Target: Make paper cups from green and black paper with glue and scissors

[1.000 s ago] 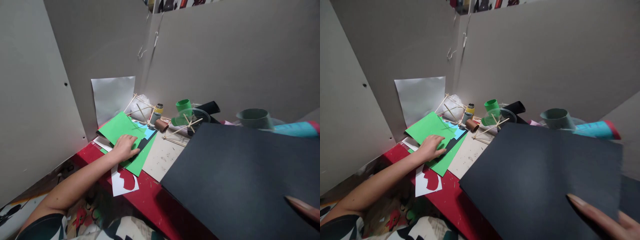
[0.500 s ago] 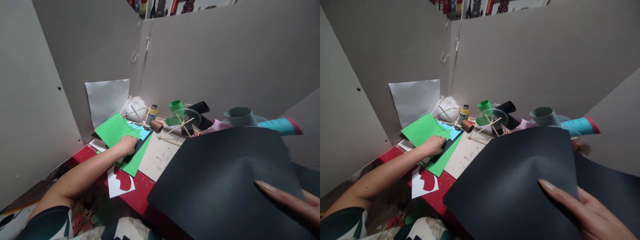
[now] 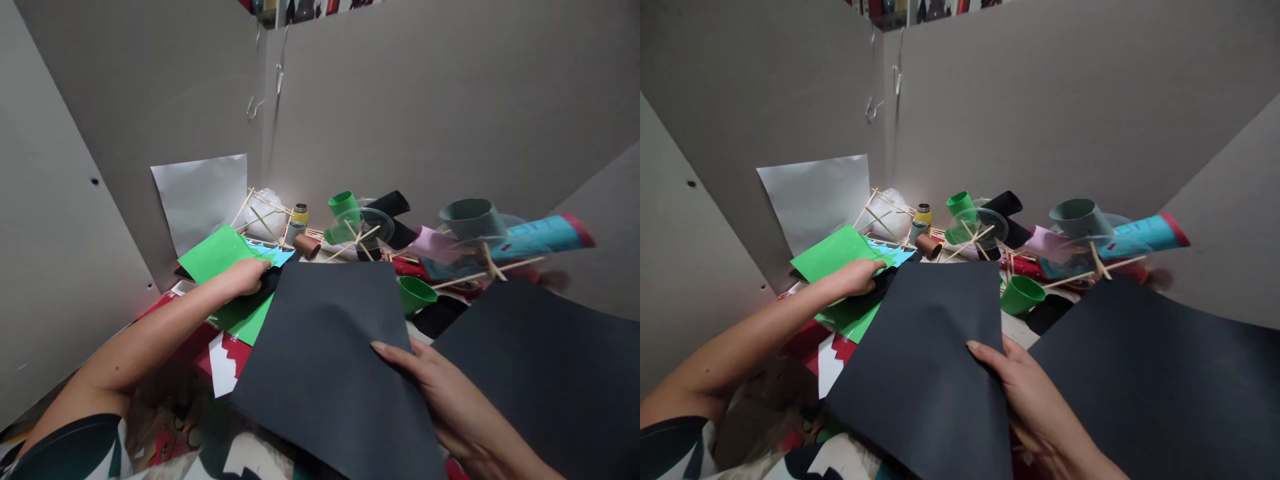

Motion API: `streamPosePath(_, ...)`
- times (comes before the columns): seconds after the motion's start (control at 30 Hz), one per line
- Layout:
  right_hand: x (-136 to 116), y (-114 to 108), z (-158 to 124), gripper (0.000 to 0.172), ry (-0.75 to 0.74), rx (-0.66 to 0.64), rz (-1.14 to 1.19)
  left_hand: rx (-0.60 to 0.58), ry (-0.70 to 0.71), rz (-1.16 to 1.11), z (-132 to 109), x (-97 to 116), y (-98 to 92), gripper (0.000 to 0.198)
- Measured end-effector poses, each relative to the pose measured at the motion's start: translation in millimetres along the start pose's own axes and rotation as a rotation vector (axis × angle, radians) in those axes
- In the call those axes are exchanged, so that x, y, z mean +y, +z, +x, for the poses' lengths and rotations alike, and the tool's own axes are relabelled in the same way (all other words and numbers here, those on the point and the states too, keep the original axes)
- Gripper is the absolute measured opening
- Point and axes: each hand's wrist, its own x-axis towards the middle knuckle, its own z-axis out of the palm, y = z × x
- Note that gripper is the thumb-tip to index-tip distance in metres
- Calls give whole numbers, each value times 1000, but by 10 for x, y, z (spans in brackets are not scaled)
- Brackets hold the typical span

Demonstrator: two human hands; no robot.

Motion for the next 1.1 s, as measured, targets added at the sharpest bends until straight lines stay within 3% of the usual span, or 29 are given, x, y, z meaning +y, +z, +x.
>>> streamPosePath(0.1,13,55,77,41,97,-32,94,-28,4,10,16,-43,-62,59)
streamPosePath(0.27,-35,110,210,29,86,-83,47,-28,18,-24,-5,-98,-36,59)
streamPosePath(0.8,-321,384,843,3,37,118,-206,22,26,-77,-170,-123,29,55)
streamPosePath(1.1,-404,463,1099,28,-5,163,-262,10,31,-105,-162,-175,92,58)
